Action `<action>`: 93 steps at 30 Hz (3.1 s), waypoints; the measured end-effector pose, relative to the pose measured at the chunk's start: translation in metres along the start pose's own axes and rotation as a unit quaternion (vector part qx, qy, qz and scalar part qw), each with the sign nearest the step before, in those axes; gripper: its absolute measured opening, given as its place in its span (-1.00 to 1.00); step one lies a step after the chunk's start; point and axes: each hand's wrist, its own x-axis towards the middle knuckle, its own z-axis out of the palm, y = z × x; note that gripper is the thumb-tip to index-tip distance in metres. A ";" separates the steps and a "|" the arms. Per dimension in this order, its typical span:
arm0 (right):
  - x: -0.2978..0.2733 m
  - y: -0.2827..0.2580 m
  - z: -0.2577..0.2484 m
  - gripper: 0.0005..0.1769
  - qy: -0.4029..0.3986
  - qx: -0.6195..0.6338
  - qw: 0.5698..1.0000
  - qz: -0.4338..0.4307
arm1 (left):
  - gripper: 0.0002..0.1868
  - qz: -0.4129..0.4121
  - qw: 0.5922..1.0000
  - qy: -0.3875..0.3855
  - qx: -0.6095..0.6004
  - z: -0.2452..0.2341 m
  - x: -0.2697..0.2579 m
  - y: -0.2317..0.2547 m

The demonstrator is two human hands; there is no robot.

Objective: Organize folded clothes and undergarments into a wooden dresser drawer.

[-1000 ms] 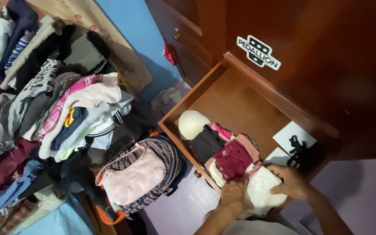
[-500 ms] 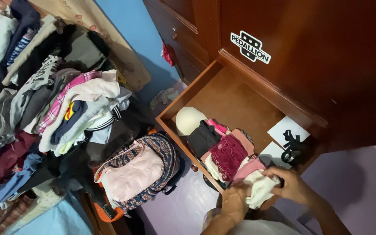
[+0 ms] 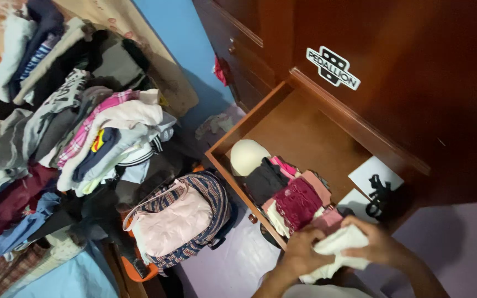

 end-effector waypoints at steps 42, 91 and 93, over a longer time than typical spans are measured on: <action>0.225 -0.070 0.026 -0.21 0.058 0.141 0.963 -0.223 | -0.37 -0.214 0.959 0.150 0.111 -0.122 0.092 -0.043; 0.174 -0.142 -0.012 -0.56 0.434 0.072 0.896 -0.069 | -0.55 -0.120 0.906 0.187 -0.360 -0.178 0.235 -0.017; 0.133 -0.134 -0.013 -0.54 0.506 -0.024 0.855 -0.115 | -0.58 -0.097 0.883 0.147 -0.435 -0.147 0.233 0.003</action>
